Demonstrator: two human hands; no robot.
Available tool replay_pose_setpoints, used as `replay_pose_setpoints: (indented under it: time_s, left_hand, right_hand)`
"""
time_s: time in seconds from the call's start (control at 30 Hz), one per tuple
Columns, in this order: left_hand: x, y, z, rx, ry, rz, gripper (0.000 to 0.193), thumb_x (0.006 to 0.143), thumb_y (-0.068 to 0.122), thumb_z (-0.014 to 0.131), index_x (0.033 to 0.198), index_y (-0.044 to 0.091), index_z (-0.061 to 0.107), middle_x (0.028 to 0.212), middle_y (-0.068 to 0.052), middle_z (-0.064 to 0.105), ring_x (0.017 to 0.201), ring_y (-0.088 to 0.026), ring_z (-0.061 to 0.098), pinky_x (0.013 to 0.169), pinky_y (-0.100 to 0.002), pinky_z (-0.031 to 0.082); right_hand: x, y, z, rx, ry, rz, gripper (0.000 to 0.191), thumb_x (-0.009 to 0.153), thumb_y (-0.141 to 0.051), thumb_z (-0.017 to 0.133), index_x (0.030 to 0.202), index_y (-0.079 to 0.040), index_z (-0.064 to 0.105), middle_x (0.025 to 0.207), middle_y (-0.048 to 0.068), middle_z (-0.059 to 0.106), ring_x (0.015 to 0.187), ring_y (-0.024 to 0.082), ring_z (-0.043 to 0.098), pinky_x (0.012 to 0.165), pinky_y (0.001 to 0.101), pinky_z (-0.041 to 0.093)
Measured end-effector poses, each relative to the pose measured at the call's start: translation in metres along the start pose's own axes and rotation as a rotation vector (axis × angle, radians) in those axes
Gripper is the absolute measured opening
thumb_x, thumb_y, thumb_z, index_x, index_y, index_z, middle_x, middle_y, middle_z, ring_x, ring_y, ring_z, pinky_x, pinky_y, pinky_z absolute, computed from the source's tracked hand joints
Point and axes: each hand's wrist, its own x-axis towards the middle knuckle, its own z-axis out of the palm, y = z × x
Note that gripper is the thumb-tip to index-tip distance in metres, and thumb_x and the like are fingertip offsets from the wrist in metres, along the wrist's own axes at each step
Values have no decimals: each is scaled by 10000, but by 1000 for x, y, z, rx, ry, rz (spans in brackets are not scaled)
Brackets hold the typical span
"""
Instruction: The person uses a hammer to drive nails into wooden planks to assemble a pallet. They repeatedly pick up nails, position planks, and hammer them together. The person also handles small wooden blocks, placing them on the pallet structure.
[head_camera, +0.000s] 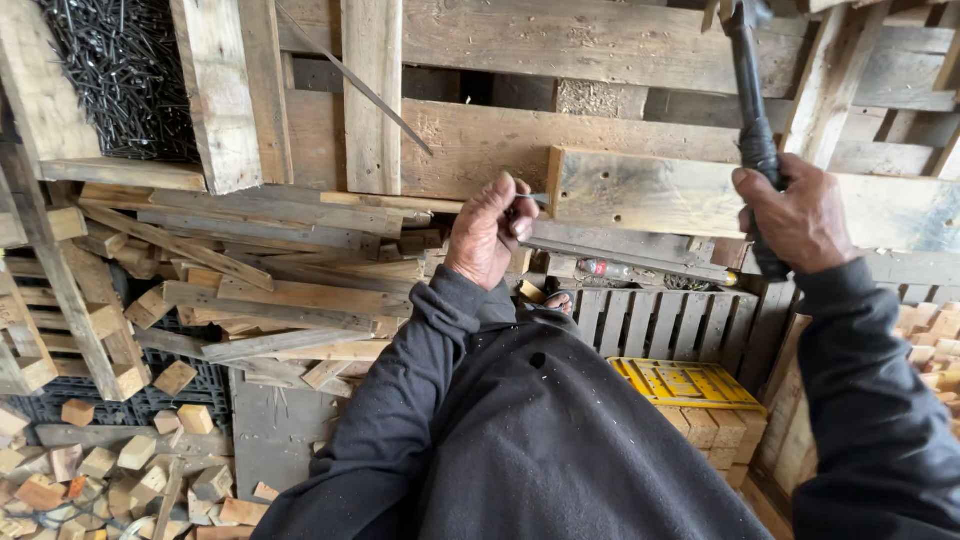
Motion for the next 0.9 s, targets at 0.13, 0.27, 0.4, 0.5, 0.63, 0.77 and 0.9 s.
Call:
replay_pose_setpoints:
  time_s: [0.13, 0.27, 0.4, 0.5, 0.63, 0.77, 0.9]
  left_hand:
    - [0, -6, 19, 361, -53, 135, 101, 996, 209, 703, 1020, 111, 699, 896, -58, 749, 685, -82, 586, 585, -227, 459]
    - [15, -28, 27, 623, -128, 284, 60, 998, 151, 722, 1007, 91, 723, 900, -62, 730, 714, -90, 606, 640, -250, 539]
    - [28, -59, 29, 1181, -88, 561, 64, 990, 116, 711, 1013, 63, 739, 929, -83, 721, 828, -129, 674, 759, -270, 596]
    - [40, -78, 30, 1340, -20, 492, 89, 938, 130, 707, 990, 58, 703, 851, -46, 763, 728, -133, 689, 679, -289, 592]
    - [55, -93, 26, 1457, -75, 634, 84, 969, 150, 703, 971, 72, 670, 878, -37, 734, 749, -128, 698, 663, -289, 618]
    - [54, -101, 19, 1439, -115, 750, 86, 962, 125, 728, 976, 80, 657, 870, -47, 723, 773, -152, 693, 687, -315, 599]
    - [50, -100, 17, 1514, -129, 791, 103, 953, 117, 746, 996, 84, 659, 859, -66, 696, 784, -176, 684, 702, -346, 581]
  right_hand:
    - [-83, 2, 36, 615, -22, -155, 354, 996, -241, 683, 1198, 34, 588, 804, 64, 635, 594, 128, 590, 522, 277, 507]
    - [-150, 30, 87, 700, -26, -211, 294, 1040, -229, 567, 1229, -9, 607, 804, 0, 621, 660, 82, 604, 608, 219, 518]
    - [-179, 68, 124, 731, 36, -59, 283, 1015, -260, 591, 1109, 5, 619, 753, -6, 580, 543, 79, 528, 482, 242, 443]
    - [-190, 95, 140, 682, 53, 70, 317, 1018, -318, 613, 1052, -2, 608, 711, -10, 553, 521, 75, 513, 465, 247, 422]
    - [-193, 120, 151, 643, 80, 113, 360, 1007, -359, 627, 977, -3, 581, 672, -12, 533, 493, 79, 503, 437, 260, 420]
    - [-180, 128, 155, 591, 81, 193, 347, 1001, -372, 607, 998, -25, 590, 647, -19, 525, 475, 77, 485, 427, 261, 407]
    - [-176, 117, 149, 570, 88, 181, 343, 1004, -356, 617, 997, -14, 594, 651, -13, 531, 501, 71, 488, 448, 257, 410]
